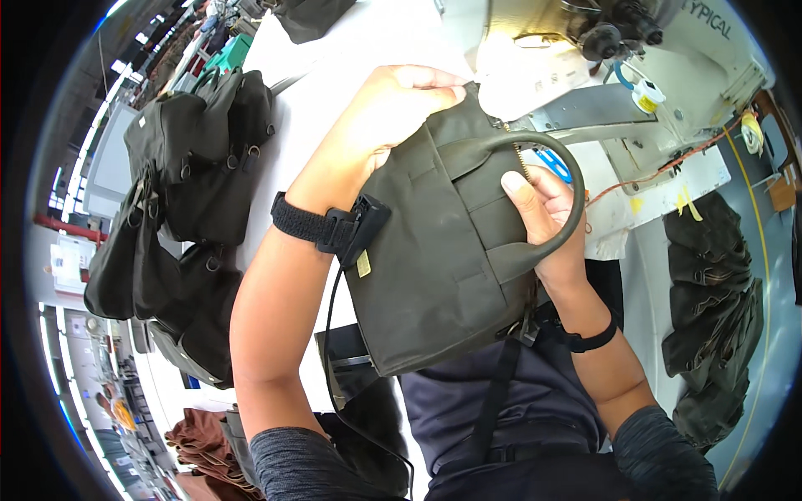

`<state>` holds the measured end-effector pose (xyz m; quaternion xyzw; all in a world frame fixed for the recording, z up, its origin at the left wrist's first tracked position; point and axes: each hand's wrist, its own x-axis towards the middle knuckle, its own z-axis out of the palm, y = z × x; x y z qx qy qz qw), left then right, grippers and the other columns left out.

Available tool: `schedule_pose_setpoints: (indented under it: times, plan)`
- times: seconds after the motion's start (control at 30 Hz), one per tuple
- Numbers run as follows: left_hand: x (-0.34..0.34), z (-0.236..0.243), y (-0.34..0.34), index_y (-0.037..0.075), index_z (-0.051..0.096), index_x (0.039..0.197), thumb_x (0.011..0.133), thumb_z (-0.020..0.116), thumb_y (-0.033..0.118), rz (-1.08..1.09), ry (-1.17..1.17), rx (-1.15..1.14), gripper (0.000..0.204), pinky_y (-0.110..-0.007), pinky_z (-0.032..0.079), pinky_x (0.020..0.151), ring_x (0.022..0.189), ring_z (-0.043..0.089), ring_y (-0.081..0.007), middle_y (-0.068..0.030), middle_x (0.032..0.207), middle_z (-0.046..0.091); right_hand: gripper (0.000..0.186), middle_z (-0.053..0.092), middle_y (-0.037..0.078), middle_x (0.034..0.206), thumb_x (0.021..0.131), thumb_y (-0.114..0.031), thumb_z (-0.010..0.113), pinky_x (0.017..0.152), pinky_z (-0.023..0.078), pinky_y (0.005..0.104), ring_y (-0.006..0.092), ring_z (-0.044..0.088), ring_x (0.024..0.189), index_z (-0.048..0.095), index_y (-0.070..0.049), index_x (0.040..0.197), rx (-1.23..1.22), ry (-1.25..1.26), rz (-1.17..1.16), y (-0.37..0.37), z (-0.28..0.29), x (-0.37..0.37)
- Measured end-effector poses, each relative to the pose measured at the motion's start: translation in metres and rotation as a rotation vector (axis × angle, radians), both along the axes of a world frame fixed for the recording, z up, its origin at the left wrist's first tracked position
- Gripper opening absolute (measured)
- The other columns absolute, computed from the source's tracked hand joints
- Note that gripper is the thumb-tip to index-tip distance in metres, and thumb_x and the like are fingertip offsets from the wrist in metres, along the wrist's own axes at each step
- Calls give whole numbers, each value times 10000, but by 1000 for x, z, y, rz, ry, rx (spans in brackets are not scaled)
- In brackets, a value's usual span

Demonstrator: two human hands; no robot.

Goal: The person operates an industrial sewing machine to stitch a zipper onto a dark green fabric bag. They guide the bag under the needle, align the zipper, and use scissors to trim excess thread. The person repeatedly inspects the stitching and adjusts the bag's position to ensure the zipper is securely attached.

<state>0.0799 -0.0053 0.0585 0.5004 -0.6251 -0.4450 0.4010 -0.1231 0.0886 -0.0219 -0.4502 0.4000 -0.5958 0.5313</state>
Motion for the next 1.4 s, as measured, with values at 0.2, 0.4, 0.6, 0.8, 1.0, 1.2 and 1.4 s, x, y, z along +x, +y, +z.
schedule_pose_setpoints:
  times: [0.2, 0.4, 0.6, 0.8, 1.0, 1.2, 1.4]
  plan:
    - [1, -1, 0, -40, 770, 1145, 887, 799, 102, -21, -43, -117, 296, -237, 518, 746, 850, 660, -102, -59, 1006, 762, 316, 517, -80, 725, 1045, -248, 721, 584, 324, 234, 19, 408, 672, 677, 22, 887, -74, 186, 76, -8, -4, -14]
    - [-2, -10, -2, -44, 739, 1062, 856, 812, 82, -50, 98, -163, 252, -257, 545, 785, 841, 652, -104, -49, 916, 726, 379, 434, -93, 700, 1053, -238, 707, 567, 273, 249, 21, 342, 656, 562, -19, 779, -78, 239, 120, -11, -5, -19]
    - [-2, -13, 0, -9, 733, 1042, 879, 757, -13, -24, -57, -240, 165, -246, 518, 796, 845, 635, -78, -23, 916, 719, 366, 426, -98, 696, 1054, -217, 698, 568, 268, 251, 19, 340, 649, 562, -24, 775, -69, 284, 134, -12, -5, -21]
    - [-12, -9, 15, 5, 733, 926, 866, 757, -36, 68, -51, -318, 76, -235, 468, 615, 666, 553, -41, -4, 787, 686, 366, 427, -109, 703, 1058, -202, 690, 570, 262, 240, 9, 331, 654, 560, -40, 757, -19, 275, 137, -12, -6, -21]
    - [-17, -7, 19, -10, 736, 956, 907, 746, 31, 101, -122, -317, 65, -255, 484, 657, 706, 585, -64, -21, 813, 708, 378, 404, -113, 703, 1067, -202, 670, 577, 272, 240, 9, 335, 662, 538, -57, 744, -20, 310, 143, -14, -8, -24]
    - [-13, -18, 0, -14, 787, 1016, 957, 718, 196, 34, -65, -224, 229, -312, 545, 759, 776, 678, -150, -98, 855, 773, 402, 380, -111, 717, 1095, -244, 619, 578, 273, 259, 16, 322, 675, 487, -71, 758, -117, 375, 144, -12, 4, -18]
    - [-25, -13, -22, -41, 797, 993, 912, 757, 162, 10, -90, 25, 222, -342, 531, 740, 775, 668, -185, -110, 854, 761, 372, 397, -102, 706, 1113, -281, 611, 566, 262, 259, 26, 319, 654, 629, -8, 860, -133, 338, 93, 9, -1, -36]
